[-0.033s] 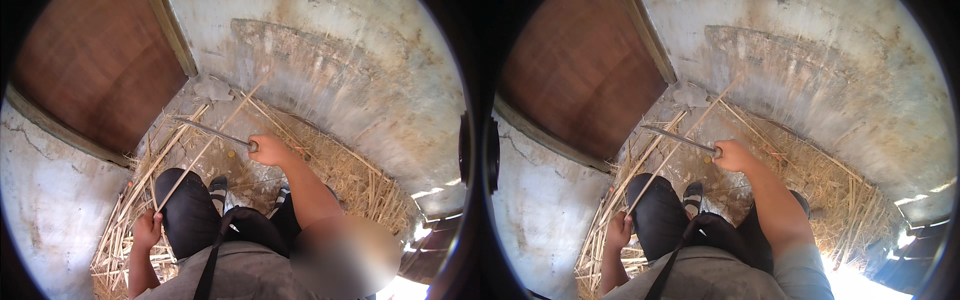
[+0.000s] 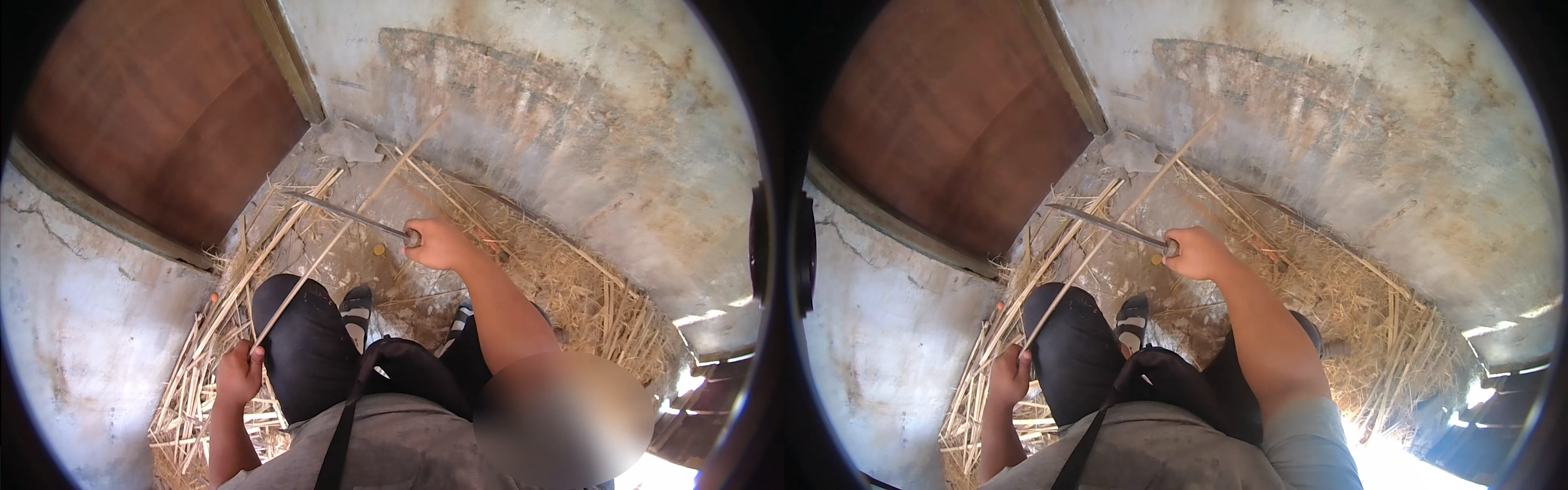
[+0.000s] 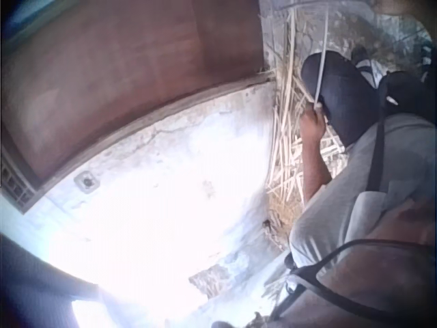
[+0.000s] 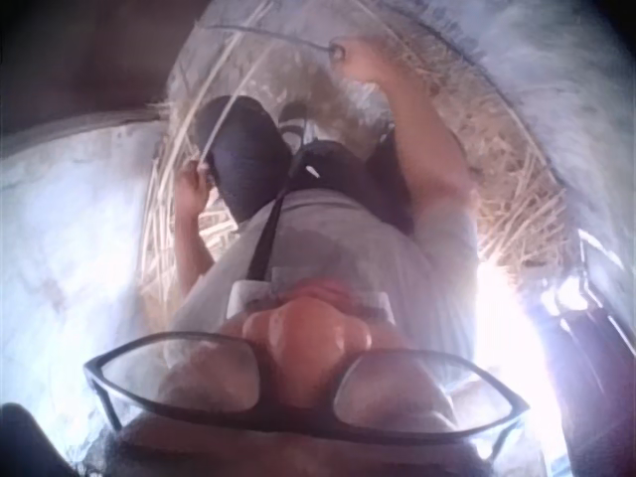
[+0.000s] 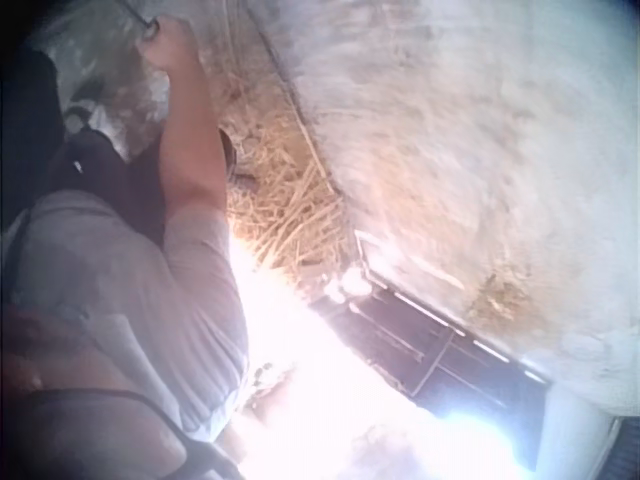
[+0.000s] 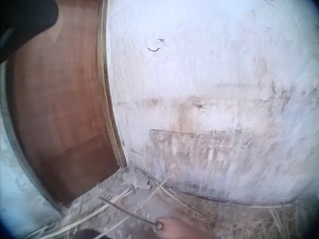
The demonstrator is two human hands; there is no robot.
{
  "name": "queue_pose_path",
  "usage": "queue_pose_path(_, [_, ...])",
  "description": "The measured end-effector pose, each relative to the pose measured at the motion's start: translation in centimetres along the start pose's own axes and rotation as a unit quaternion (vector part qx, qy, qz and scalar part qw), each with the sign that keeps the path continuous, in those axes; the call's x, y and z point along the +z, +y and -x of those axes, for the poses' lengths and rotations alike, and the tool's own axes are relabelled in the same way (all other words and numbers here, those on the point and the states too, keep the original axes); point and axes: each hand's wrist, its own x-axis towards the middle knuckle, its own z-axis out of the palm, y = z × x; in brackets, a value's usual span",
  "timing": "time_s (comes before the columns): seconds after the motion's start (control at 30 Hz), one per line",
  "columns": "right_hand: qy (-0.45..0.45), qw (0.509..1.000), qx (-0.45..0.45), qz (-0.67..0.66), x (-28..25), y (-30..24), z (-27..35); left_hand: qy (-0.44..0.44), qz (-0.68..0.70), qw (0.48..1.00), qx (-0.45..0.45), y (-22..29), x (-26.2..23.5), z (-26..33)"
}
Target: The person sits on a concrete floor and uses a knife to shave a long bamboo stick, repeatedly scraping along its length to remove thin strips. The person holds the bamboo with the left hand and scrapes with the right hand, with shavings accumulating on the floor.
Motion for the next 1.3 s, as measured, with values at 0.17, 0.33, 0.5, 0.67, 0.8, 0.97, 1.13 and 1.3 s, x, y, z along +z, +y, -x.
queue_pose_path(0.17, [-0.046,0.998,-0.046,-0.010,0.5,0.8,-0.2,0.013,-0.023,1.000,0.000,1.4,-0.5,0.9])
queue_pose_path(0.33, [-0.025,1.000,-0.010,-0.001,-1.3,2.1,0.8,0.004,-0.059,0.998,0.035,2.3,0.5,0.2])
queue_pose_path(0.5, [-0.059,0.993,-0.045,0.093,-0.8,0.0,2.2,-0.027,-0.042,0.997,0.052,1.9,1.3,-0.4])
queue_pose_path(0.67, [0.008,0.999,0.006,0.040,-0.1,4.6,0.9,-0.036,-0.038,0.996,0.067,1.5,0.8,-0.3])
queue_pose_path(0.8, [0.024,0.994,0.097,-0.037,-0.4,3.9,-0.2,-0.053,-0.022,0.997,0.043,-0.8,1.0,-0.5])
queue_pose_path(0.97, [-0.172,0.980,-0.004,0.096,1.8,-2.2,-0.2,-0.061,-0.013,0.997,0.038,-2.3,1.6,-1.6])
queue_pose_path(1.13, [-0.007,0.988,0.152,-0.010,-0.3,3.9,-1.2,-0.093,-0.037,0.994,0.036,-3.6,1.9,-3.4])
queue_pose_path(1.3, [-0.049,0.994,0.095,0.037,1.9,1.2,-1.6,-0.124,-0.021,0.992,0.028,-5.0,1.8,-4.2])
